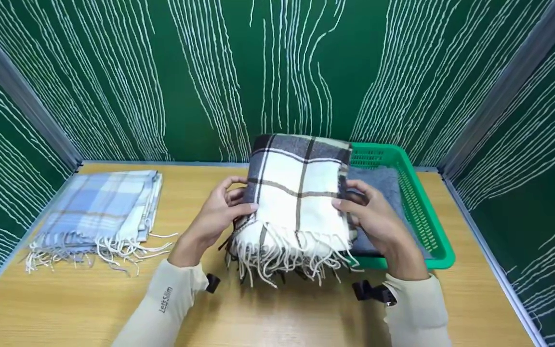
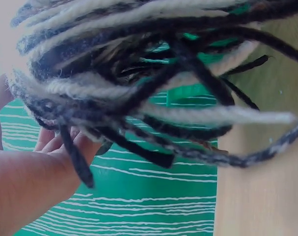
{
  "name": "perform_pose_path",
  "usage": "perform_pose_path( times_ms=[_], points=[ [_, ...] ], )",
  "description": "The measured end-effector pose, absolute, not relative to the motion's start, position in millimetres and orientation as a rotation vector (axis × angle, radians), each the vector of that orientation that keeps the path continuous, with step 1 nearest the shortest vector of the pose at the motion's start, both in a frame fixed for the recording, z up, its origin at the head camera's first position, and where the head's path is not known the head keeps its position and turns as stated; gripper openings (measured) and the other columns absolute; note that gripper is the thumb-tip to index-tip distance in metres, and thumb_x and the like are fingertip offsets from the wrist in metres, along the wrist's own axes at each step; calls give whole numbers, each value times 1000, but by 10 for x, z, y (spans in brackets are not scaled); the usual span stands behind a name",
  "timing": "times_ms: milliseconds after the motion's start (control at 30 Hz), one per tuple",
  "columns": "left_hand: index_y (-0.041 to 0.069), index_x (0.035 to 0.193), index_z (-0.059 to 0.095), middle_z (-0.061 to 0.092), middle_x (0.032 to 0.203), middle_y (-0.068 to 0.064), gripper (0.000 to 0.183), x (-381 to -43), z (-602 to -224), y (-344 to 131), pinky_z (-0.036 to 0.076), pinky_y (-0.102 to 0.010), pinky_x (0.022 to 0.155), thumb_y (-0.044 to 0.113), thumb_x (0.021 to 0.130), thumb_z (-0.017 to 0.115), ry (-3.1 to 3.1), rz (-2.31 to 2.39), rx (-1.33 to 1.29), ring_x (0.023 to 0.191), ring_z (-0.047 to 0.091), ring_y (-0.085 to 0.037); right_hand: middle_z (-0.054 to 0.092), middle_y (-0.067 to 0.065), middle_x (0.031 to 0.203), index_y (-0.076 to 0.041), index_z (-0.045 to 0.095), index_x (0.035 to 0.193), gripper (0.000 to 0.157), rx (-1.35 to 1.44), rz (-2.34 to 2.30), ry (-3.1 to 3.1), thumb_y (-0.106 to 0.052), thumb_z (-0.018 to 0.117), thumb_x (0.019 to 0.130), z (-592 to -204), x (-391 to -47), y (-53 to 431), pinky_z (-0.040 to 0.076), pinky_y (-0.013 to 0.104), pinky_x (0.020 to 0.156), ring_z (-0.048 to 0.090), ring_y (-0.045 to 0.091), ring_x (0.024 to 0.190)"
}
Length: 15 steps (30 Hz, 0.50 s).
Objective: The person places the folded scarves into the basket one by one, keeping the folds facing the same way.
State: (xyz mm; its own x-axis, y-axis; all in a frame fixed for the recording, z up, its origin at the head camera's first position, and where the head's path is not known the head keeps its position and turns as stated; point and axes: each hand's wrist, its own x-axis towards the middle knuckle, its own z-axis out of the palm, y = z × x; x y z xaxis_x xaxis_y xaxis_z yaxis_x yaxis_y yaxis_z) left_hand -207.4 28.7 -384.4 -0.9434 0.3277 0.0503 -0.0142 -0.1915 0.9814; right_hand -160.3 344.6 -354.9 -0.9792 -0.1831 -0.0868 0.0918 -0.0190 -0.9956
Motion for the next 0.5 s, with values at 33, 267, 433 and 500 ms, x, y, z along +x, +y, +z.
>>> perform_pose_path(
  times_ms=[33, 267, 433, 500],
  points=[
    [0, 136, 49, 67, 131, -23, 55, -2077, -3839, 303, 56, -38, 100, -7, 87, 74, 1837, 2235, 378, 116, 65, -30, 73, 2, 111, -18, 60, 128, 24, -102, -2114, 2055, -6, 58, 108, -3546, -1599, 3463, 62, 31, 67, 72, 16, 83],
    [1, 135, 50, 69, 127, -21, 55, -2089, -3836, 409, 56, -36, 98, -7, 86, 74, 1853, 2227, 401, 112, 68, -27, 74, 2, 112, -18, 61, 129, 26, -105, -2138, 2047, -4, 56, 108, -3528, -1574, 3573, 63, 32, 67, 73, 16, 84],
    [1, 134, 51, 68, 129, -21, 55, -2073, -3832, 478, 55, -37, 101, -7, 86, 75, 1843, 2241, 393, 114, 66, -27, 74, 2, 113, -20, 62, 129, 27, -117, -2148, 2028, -4, 54, 109, -3515, -1565, 3643, 63, 31, 69, 73, 16, 86],
    [2, 134, 51, 68, 129, -20, 55, -2066, -3835, 506, 55, -37, 101, -8, 86, 75, 1836, 2249, 386, 115, 66, -27, 74, 2, 112, -21, 63, 128, 28, -127, -2155, 2019, -3, 53, 109, -3514, -1561, 3671, 63, 32, 68, 74, 16, 86]
  ],
)
